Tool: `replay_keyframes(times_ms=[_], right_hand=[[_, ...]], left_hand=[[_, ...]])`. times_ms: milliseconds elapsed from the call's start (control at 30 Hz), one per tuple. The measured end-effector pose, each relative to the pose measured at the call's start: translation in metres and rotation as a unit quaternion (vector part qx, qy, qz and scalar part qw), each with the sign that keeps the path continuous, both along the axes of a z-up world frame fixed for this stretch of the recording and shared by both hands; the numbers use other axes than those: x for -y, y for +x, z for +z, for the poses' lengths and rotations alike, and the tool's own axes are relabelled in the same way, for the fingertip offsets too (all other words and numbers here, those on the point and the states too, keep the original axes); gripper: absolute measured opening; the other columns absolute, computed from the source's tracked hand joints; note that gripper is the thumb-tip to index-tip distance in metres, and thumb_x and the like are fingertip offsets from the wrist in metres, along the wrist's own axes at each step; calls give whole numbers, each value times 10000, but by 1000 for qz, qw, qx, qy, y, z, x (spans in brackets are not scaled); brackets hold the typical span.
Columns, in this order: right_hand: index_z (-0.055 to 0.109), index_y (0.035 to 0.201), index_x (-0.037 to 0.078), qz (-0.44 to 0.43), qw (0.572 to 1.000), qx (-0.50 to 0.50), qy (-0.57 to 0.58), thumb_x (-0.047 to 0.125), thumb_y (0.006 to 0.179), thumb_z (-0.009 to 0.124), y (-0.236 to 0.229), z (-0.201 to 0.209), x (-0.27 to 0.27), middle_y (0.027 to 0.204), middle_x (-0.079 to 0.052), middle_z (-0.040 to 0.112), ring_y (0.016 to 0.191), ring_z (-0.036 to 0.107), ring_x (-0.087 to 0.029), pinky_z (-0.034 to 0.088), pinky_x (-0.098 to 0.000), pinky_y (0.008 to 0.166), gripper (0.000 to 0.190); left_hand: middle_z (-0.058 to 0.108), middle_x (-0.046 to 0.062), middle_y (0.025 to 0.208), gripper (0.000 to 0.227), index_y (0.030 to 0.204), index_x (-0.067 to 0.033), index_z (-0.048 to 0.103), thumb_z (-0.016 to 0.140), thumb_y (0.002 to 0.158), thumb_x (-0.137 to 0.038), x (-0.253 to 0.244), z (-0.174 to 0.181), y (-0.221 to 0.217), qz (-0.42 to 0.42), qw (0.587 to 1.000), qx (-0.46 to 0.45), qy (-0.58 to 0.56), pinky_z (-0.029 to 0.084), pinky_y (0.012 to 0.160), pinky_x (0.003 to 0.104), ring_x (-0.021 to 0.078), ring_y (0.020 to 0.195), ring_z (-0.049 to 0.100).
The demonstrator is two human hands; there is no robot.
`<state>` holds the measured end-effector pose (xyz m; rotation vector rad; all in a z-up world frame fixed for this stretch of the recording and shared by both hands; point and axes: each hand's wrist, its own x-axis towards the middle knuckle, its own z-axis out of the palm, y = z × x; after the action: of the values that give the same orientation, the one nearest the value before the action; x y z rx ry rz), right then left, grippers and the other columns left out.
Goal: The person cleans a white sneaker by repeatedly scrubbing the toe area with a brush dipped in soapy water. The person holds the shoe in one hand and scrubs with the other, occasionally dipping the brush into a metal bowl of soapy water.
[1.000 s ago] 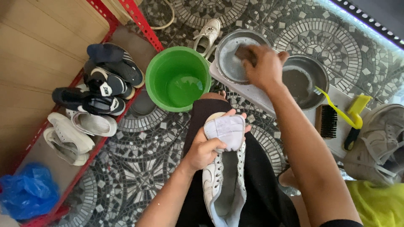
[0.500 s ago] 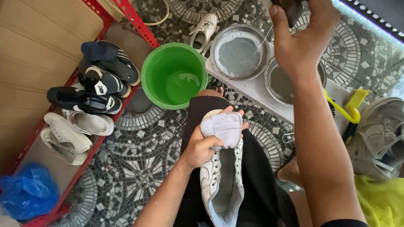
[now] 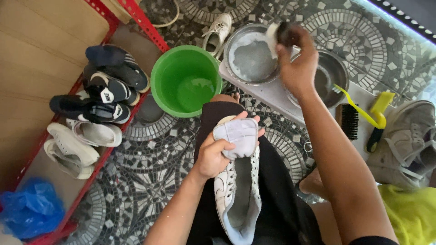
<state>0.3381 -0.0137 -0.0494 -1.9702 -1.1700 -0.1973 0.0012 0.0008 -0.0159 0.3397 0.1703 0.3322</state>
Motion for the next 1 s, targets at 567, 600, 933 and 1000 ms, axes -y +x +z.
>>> replay_keyframes(times_ms=[567, 600, 933, 1000], right_hand=[[671, 1289, 204, 7, 686, -625, 372, 618, 1062, 599, -113, 31, 132, 1201, 16, 710, 1154, 728, -158, 615, -362, 1040, 478], [671, 1289, 204, 6, 685, -625, 374, 618, 1062, 599, -135, 32, 128, 1201, 16, 710, 1154, 728, -158, 615, -362, 1040, 478], [598, 1129, 118, 155, 960, -165, 164, 575, 1011, 800, -171, 62, 97, 1123, -91, 567, 1032, 579, -281, 464, -414, 915, 513], [586, 1117, 109, 195, 951, -170, 171, 600, 999, 811, -192, 84, 95, 1150, -95, 560, 1008, 590, -267, 481, -392, 853, 552]], left_hand=[[528, 326, 1696, 887, 1782, 27, 296, 662, 985, 161, 18, 0, 11, 67, 938, -66, 335, 550, 1183, 613, 542, 1525, 518], [528, 326, 1696, 887, 1782, 27, 296, 662, 985, 161, 20, -4, 12, 65, 937, -67, 336, 550, 1183, 613, 542, 1525, 518], [856, 191, 1143, 304, 1328, 10, 796, 703, 1070, -121, 22, 14, 6, 100, 793, -227, 557, 643, 944, 488, 271, 1147, 774], [858, 142, 1093, 278, 1301, -24, 809, 699, 1074, -140, 20, 9, 13, 100, 798, -226, 550, 637, 935, 480, 239, 1102, 765]])
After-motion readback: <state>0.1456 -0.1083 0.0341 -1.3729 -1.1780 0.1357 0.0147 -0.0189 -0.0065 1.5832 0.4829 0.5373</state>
